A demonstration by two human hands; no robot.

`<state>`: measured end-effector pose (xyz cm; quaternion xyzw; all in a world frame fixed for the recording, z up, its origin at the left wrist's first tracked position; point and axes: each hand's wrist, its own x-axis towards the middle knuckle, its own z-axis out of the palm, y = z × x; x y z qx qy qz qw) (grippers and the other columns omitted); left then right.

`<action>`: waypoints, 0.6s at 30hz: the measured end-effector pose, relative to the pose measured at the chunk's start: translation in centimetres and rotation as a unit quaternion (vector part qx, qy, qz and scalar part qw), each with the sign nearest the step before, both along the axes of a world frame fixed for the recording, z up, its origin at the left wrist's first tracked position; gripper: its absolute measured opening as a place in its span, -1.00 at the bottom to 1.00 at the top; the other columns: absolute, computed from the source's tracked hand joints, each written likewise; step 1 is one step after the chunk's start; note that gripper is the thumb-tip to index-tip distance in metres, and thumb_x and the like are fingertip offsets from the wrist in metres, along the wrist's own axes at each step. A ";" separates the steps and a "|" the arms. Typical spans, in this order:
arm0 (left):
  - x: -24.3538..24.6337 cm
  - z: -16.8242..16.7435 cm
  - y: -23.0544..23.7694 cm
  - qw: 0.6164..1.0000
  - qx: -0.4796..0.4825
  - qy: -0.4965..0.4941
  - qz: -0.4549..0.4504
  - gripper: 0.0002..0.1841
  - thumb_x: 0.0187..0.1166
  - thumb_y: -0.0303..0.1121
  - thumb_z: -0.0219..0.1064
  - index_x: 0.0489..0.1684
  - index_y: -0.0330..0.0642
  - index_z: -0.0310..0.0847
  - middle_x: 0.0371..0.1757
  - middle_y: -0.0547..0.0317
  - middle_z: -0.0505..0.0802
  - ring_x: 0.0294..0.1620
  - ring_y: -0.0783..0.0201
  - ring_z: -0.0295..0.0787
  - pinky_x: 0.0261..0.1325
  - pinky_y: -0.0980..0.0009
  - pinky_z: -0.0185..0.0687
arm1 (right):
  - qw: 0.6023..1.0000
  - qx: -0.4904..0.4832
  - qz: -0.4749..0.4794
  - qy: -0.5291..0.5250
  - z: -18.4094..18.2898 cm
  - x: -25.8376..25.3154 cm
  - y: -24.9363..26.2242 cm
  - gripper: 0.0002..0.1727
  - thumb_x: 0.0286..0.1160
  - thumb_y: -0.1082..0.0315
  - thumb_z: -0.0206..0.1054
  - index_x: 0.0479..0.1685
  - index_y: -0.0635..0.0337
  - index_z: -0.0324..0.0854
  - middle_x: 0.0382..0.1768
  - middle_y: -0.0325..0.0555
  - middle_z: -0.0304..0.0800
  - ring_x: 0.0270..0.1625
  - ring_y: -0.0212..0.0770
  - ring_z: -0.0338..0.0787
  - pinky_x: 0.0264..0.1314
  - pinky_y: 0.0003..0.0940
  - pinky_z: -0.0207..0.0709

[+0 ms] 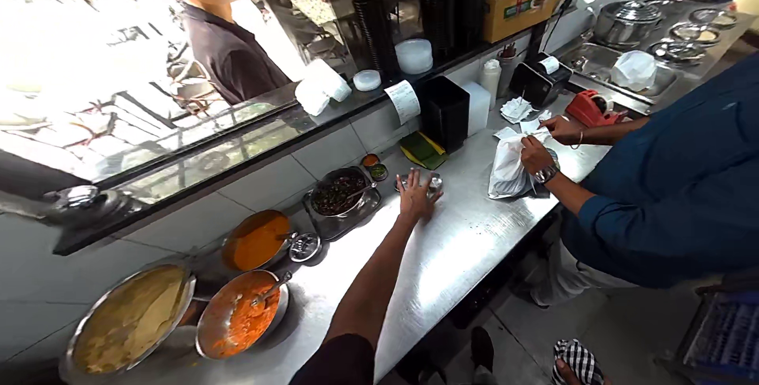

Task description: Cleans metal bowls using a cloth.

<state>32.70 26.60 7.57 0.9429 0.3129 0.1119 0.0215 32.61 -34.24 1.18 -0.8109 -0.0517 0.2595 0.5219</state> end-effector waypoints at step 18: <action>-10.1 -32.1 -34.6 0.862 -0.438 0.251 -0.052 -0.54 0.76 -0.21 0.07 0.55 -0.18 0.53 0.60 -0.09 0.58 0.56 -0.01 0.57 0.61 0.07 0.47 | 0.980 -0.069 -0.099 0.160 -5.6 -11.6 1.0 -0.45 0.26 0.18 0.70 0.14 0.35 0.69 -0.17 -0.03 0.94 -0.16 -0.23 0.94 0.03 -0.21 0.87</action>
